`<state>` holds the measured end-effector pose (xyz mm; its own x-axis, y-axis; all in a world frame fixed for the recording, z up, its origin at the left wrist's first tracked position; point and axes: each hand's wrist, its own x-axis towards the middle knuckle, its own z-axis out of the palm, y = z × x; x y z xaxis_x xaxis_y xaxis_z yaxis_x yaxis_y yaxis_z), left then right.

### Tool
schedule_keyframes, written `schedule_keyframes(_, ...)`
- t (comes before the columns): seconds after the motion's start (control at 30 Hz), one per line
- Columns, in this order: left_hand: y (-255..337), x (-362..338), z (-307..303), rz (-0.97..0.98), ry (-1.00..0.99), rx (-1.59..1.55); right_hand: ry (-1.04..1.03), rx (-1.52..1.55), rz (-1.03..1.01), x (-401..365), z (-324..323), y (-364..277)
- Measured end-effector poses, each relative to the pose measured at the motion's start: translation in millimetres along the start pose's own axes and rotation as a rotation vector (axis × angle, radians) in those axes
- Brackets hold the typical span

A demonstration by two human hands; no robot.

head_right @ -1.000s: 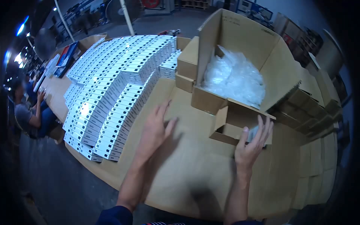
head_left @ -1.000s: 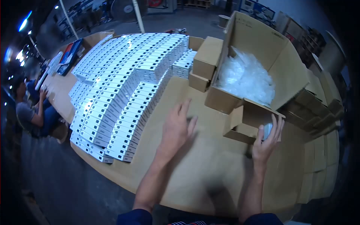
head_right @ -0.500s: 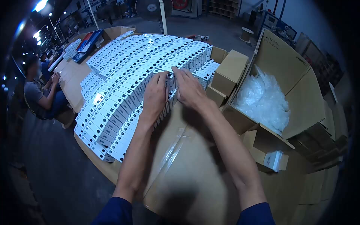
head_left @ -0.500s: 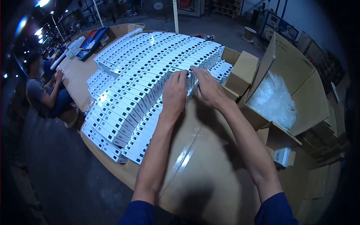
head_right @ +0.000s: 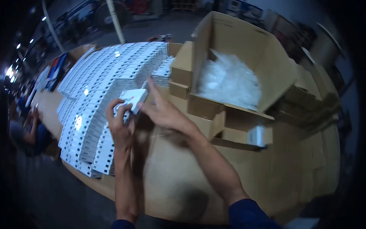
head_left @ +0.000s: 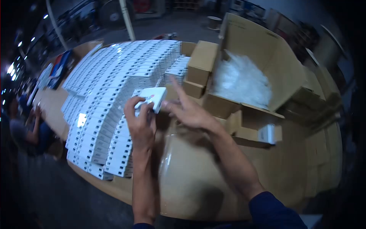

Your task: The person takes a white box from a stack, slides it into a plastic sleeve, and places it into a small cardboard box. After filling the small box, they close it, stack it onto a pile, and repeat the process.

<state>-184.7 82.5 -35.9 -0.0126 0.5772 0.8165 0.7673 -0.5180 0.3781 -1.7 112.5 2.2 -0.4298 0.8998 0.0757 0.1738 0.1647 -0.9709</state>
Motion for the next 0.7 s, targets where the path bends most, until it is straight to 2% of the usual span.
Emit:
schedule_keyframes(0.03,17,-6,0,0.037,0.002,-0.045,-0.066,0.197,0.204,-23,-6,-15)
schedule_keyframes(0.07,33,-10,0,0.073,0.012,-0.083,-0.029,0.336,0.075,-36,-7,-8)
schedule_keyframes(0.13,72,-14,1,0.129,-0.024,-0.179,0.104,0.417,-0.224,-57,-14,2)
schedule_keyframes(0.2,105,-9,5,0.203,-0.112,-0.271,0.321,0.233,-0.316,-82,-36,3)
schedule_keyframes(0.27,133,4,13,0.111,-0.243,-0.522,0.310,0.568,-0.172,-113,-69,-1)
schedule_keyframes(0.33,144,29,41,0.167,-0.209,-0.560,0.415,0.326,-0.209,-138,-112,-6)
schedule_keyframes(0.4,169,63,79,-0.079,-0.340,-0.589,0.701,-0.345,-0.282,-150,-151,-17)
schedule_keyframes(0.47,178,100,140,-0.072,-0.449,-0.459,0.871,-0.567,-0.184,-153,-184,-27)
schedule_keyframes(0.53,173,127,220,-0.008,-0.368,-0.301,0.969,-0.610,-0.234,-140,-216,-19)
schedule_keyframes(0.6,181,157,266,-0.149,-0.571,-0.032,1.014,-0.590,-0.267,-128,-237,-13)
schedule_keyframes(0.7,174,167,310,-0.185,-0.673,0.063,1.055,-0.627,-0.273,-106,-262,0)
